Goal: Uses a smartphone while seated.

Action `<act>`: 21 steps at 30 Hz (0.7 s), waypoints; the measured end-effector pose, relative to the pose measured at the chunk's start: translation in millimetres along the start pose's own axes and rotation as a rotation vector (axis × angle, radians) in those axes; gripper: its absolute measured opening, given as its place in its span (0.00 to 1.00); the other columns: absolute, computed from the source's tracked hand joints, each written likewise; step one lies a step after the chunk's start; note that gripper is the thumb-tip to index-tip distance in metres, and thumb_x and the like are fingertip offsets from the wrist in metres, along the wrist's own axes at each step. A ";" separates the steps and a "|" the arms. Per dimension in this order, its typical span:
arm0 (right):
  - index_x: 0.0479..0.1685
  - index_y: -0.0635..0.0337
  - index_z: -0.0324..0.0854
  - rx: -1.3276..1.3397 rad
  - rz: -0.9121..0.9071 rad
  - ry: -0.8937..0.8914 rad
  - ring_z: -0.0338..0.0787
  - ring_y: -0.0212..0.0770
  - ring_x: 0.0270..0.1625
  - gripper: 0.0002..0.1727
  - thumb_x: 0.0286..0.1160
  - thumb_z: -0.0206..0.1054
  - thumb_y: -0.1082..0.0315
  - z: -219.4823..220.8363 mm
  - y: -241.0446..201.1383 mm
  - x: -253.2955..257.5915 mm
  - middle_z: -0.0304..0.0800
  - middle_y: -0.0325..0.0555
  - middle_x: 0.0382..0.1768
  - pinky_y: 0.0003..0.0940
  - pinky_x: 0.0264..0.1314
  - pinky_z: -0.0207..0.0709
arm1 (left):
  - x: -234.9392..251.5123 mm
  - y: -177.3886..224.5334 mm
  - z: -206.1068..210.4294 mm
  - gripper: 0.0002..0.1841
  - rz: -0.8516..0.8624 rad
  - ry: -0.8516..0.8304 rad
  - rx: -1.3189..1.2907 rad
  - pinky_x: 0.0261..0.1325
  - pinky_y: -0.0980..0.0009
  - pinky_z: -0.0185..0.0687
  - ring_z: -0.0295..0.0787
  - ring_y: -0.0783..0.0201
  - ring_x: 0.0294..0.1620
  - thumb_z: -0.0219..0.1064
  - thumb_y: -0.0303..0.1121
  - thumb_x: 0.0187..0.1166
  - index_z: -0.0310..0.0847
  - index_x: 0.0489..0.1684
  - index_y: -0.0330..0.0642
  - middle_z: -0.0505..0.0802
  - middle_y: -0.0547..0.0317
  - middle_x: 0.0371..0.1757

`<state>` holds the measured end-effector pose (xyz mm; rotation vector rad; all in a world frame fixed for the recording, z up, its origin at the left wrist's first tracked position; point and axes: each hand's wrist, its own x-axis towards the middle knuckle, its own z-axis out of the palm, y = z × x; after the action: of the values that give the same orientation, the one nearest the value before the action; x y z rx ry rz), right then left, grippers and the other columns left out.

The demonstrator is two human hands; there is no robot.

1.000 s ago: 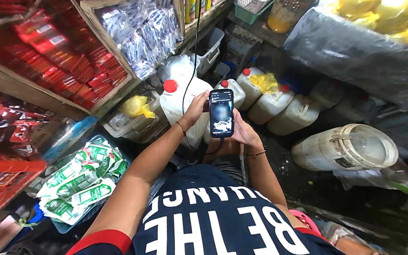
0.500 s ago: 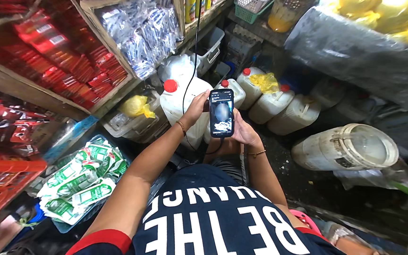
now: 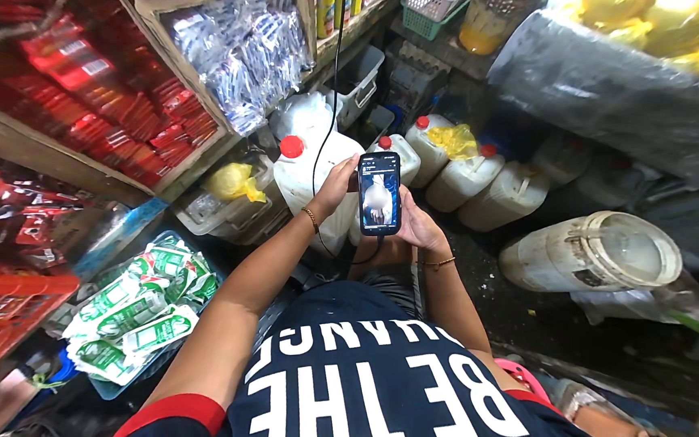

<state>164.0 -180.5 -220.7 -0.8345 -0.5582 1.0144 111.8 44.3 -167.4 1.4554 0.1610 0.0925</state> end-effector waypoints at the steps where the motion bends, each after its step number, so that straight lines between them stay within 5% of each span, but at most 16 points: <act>1: 0.91 0.34 0.50 -0.007 0.001 0.002 0.82 0.48 0.75 0.38 0.84 0.49 0.32 0.2 -0.3 0.1 0.77 0.45 0.77 0.49 0.70 0.83 | -0.4 0.3 0.2 0.30 -0.001 0.000 -0.001 0.58 0.63 0.88 0.92 0.64 0.49 0.34 0.48 0.96 0.76 0.68 0.34 0.93 0.51 0.51; 21: 0.90 0.33 0.51 0.009 -0.007 0.010 0.82 0.48 0.75 0.37 0.85 0.49 0.34 1.6 0.4 -0.6 0.77 0.45 0.78 0.49 0.70 0.83 | -2.2 1.0 1.7 0.29 0.003 0.004 0.002 0.58 0.65 0.88 0.92 0.65 0.48 0.35 0.48 0.96 0.76 0.68 0.34 0.93 0.52 0.49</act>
<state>162.3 -180.4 -220.2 -0.8292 -0.5469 1.0053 110.0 42.4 -166.1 1.4578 0.1617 0.0978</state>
